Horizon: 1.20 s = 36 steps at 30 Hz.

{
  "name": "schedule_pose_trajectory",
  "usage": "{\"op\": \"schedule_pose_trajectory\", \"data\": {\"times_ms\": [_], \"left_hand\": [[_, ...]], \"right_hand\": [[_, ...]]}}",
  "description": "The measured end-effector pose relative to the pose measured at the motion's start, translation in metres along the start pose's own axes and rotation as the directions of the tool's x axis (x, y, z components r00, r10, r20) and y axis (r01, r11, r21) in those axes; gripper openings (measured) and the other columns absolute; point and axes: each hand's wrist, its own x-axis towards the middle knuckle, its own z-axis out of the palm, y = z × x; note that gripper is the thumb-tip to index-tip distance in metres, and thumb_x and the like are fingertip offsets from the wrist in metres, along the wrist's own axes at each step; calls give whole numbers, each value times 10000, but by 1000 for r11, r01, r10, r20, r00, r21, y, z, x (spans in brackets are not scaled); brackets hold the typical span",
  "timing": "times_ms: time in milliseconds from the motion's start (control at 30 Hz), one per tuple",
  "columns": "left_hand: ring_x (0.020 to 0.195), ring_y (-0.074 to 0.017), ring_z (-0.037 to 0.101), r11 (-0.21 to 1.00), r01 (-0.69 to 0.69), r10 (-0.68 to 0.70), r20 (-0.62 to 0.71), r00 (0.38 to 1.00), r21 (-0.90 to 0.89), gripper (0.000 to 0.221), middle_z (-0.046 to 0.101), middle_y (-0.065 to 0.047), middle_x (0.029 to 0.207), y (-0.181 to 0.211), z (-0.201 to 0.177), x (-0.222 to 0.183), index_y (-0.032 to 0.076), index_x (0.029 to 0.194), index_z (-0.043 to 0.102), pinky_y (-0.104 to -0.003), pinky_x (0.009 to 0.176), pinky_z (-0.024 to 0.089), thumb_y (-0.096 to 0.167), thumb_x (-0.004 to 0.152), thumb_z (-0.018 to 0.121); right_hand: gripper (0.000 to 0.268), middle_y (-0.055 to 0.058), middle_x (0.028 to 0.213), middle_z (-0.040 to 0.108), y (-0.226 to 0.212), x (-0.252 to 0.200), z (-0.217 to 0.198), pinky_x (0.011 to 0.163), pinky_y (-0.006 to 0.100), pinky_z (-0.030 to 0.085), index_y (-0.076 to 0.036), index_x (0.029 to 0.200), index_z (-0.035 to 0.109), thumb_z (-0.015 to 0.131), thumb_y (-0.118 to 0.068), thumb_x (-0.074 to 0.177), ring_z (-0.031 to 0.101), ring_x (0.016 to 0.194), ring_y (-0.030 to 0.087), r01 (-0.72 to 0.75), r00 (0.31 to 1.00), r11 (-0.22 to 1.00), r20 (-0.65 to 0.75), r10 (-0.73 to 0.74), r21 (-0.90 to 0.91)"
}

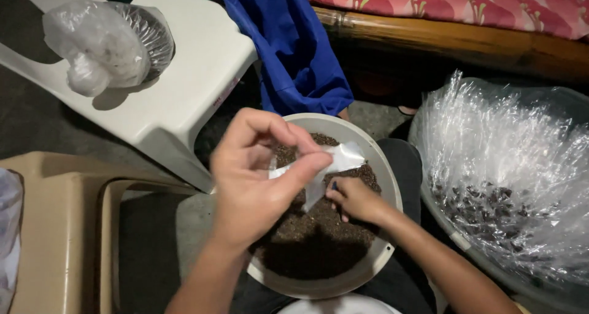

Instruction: Filling small plastic packets with a granular substance using a small scoop from a large bowl.

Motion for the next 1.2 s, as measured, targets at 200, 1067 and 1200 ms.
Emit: {"op": "schedule_pose_trajectory", "data": {"times_ms": [200,1067,1200], "left_hand": [[835,-175,763,970,187,-187,-17,982,158,253,812,-74,850,-105,-4,-65,84,812,707,-325,817,572,122,715,938],[916,-297,614,909,358,-411,312,857,212,400,645,-208,1010,-115,12,-37,3,1192,590,-450,827,555,292,930,675],[852,-245,620,957,90,-192,371,909,274,214,670,-108,812,-131,-10,-23,100,924,749,-357,864,498,225,1028,610]], "right_hand": [[264,184,640,632,35,5,-17,286,299,451,28,1042,564,448,-205,1090,595,341,226,114,983,667,-183,33,736],[26,71,919,690,-37,-59,-57,849,317,547,-56,957,709,691,-74,964,682,861,204,751,466,661,-721,-513,15],[334,51,601,583,-32,-68,-69,570,237,429,-80,776,586,692,-179,1076,544,538,118,651,378,746,-912,-161,139]]}}
